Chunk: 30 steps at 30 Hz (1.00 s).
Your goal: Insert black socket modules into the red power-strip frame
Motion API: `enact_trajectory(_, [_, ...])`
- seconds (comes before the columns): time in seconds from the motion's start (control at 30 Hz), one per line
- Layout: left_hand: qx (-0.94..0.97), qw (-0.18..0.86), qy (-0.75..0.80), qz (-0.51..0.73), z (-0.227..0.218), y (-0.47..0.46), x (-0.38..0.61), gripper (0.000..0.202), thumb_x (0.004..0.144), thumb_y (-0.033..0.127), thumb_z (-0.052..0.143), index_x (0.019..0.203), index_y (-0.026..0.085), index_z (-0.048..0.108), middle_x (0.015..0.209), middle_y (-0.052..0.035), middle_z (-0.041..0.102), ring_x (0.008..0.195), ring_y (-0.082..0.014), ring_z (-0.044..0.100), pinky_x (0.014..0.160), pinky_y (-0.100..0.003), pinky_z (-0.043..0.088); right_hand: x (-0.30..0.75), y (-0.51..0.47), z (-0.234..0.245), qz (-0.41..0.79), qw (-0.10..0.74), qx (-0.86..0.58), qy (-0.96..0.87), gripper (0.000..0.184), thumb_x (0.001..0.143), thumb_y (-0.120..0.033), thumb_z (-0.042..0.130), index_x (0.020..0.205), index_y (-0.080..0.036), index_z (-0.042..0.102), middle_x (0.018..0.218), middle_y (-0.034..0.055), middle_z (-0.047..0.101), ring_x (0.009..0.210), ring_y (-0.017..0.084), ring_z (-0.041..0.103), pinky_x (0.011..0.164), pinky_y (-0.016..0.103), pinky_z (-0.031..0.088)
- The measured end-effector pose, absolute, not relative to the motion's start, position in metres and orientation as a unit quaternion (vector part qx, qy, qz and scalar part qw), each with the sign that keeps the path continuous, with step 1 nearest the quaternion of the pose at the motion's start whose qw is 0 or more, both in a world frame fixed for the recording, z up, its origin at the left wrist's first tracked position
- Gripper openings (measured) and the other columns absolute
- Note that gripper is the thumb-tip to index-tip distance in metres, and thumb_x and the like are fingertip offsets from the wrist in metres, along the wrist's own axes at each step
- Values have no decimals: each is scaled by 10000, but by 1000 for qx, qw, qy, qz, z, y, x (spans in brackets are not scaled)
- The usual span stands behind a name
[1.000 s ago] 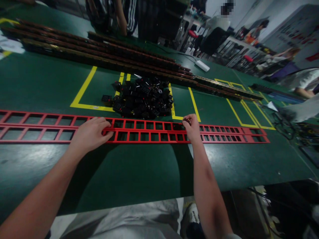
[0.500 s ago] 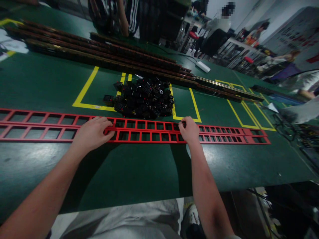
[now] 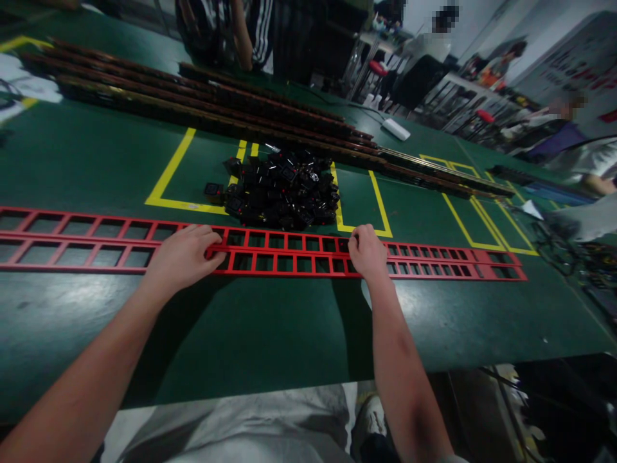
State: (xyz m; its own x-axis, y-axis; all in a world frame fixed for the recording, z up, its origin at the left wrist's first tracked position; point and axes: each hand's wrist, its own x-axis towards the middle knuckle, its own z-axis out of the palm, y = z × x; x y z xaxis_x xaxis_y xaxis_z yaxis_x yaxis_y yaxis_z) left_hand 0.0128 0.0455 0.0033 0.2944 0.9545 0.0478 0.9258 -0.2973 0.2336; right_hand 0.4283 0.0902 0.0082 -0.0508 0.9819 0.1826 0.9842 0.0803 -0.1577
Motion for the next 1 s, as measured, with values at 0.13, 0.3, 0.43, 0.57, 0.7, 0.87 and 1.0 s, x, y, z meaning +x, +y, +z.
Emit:
enact_trajectory(0.13, [799,85,588,95,6,45,14,379,926,449,480,1006,175,729,1099,-158,724,1033,-335,660,877,-469,533,430,91,6,-10,139,-666,-733,192,996,-248,386,1005,-214,575,1064,119,578,873,245,526,625,338,311])
enact_trajectory(0.3, [795,90,591,100,9,45,16,353,911,438,495,985,196,741,1067,-145,736,1015,-330,661,886,-464,538,433,93,3,-26,155,-640,-752,163,966,-213,400,953,-224,561,1020,120,550,910,270,513,751,385,414])
enact_trajectory(0.43, [795,94,589,106,8,45,15,360,903,437,498,982,182,739,1065,-158,727,1018,-346,663,892,-480,534,433,93,2,-29,161,-633,-757,179,974,-214,369,938,-225,544,1019,131,538,947,287,507,833,420,437])
enact_trajectory(0.57, [801,92,581,110,6,45,14,359,912,441,486,981,184,728,1062,-157,720,1026,-348,656,898,-482,527,433,92,2,-18,153,-627,-764,162,973,-233,373,921,-229,527,1007,127,538,951,285,505,854,421,436])
enact_trajectory(0.7, [800,83,586,97,6,45,15,348,916,435,487,993,189,720,1077,-149,722,1033,-332,655,895,-455,527,433,93,2,-15,153,-631,-761,135,974,-297,441,882,-236,519,987,114,543,938,281,503,855,422,435])
enact_trajectory(0.87, [803,76,585,86,7,45,15,361,925,444,475,1000,188,719,1076,-148,722,1029,-328,654,893,-453,533,430,94,0,-29,162,-635,-755,185,998,-331,455,857,-241,533,984,109,566,949,287,488,871,439,425])
enact_trajectory(1.0, [801,71,589,82,5,45,15,368,927,440,471,1014,186,723,1088,-149,725,1035,-328,655,903,-461,536,430,93,-2,-26,174,-640,-748,220,1011,-357,449,846,-240,537,986,116,584,958,295,482,875,448,412])
